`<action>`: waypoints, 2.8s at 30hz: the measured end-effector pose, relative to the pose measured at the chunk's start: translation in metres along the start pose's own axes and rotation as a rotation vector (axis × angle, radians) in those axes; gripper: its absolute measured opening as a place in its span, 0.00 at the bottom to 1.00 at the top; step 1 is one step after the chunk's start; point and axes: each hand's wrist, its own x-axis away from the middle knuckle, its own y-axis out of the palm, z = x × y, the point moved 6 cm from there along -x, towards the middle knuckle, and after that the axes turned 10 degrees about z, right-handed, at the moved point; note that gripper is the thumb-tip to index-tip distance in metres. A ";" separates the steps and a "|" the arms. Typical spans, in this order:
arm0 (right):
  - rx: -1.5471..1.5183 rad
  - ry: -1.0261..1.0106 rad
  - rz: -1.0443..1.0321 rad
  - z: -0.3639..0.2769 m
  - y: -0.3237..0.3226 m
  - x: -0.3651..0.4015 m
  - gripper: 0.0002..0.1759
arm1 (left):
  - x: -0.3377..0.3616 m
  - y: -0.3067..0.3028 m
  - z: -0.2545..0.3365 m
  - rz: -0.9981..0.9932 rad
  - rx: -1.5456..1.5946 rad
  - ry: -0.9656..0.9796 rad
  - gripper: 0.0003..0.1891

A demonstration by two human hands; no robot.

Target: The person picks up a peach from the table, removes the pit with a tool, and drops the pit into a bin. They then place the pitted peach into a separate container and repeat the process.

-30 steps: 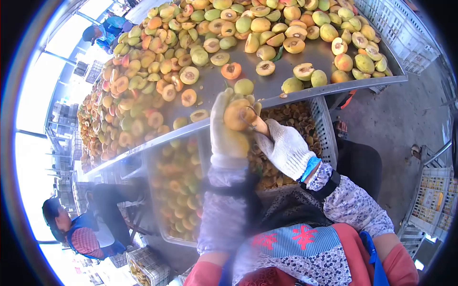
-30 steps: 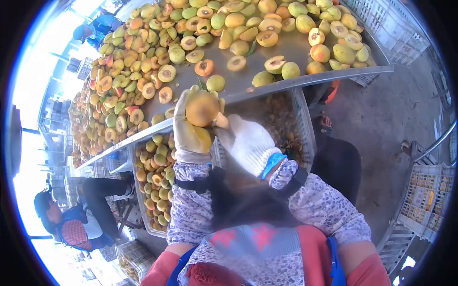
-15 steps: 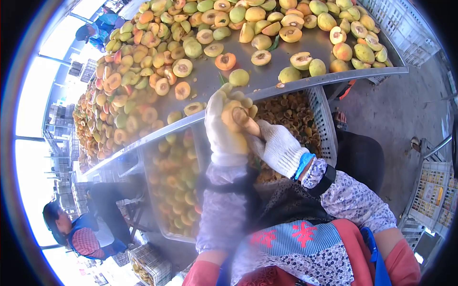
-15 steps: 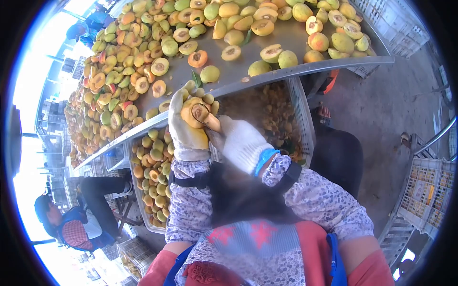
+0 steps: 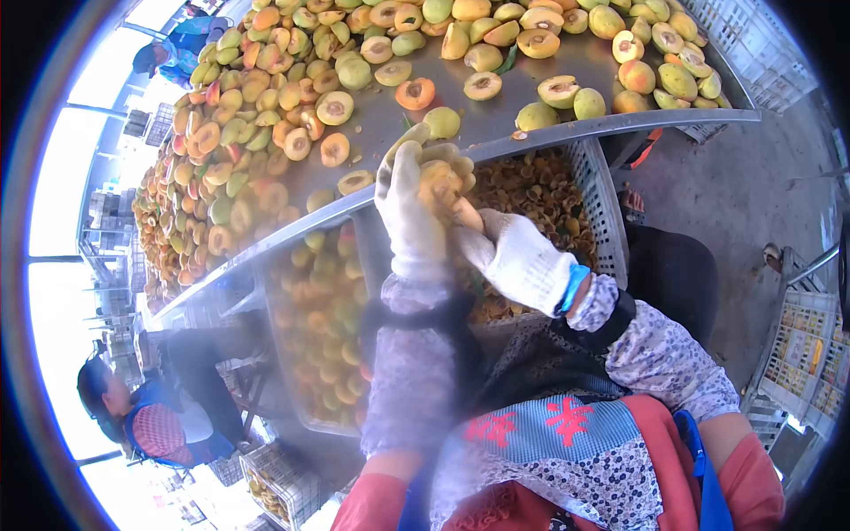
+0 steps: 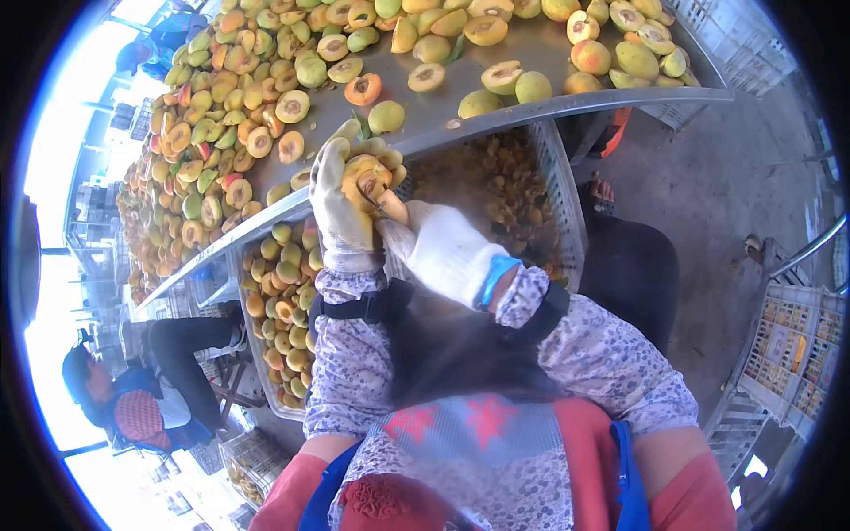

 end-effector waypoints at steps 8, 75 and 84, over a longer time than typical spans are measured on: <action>-0.385 0.529 -0.396 -0.001 0.004 0.015 0.23 | -0.009 -0.003 -0.009 -0.135 0.016 -0.150 0.20; 0.990 0.083 -0.147 0.083 0.006 -0.005 0.22 | -0.132 -0.452 0.015 0.554 -1.876 0.829 0.32; 0.890 -0.058 -0.057 0.056 0.000 -0.006 0.22 | -0.117 -0.402 0.038 0.597 -1.807 0.975 0.29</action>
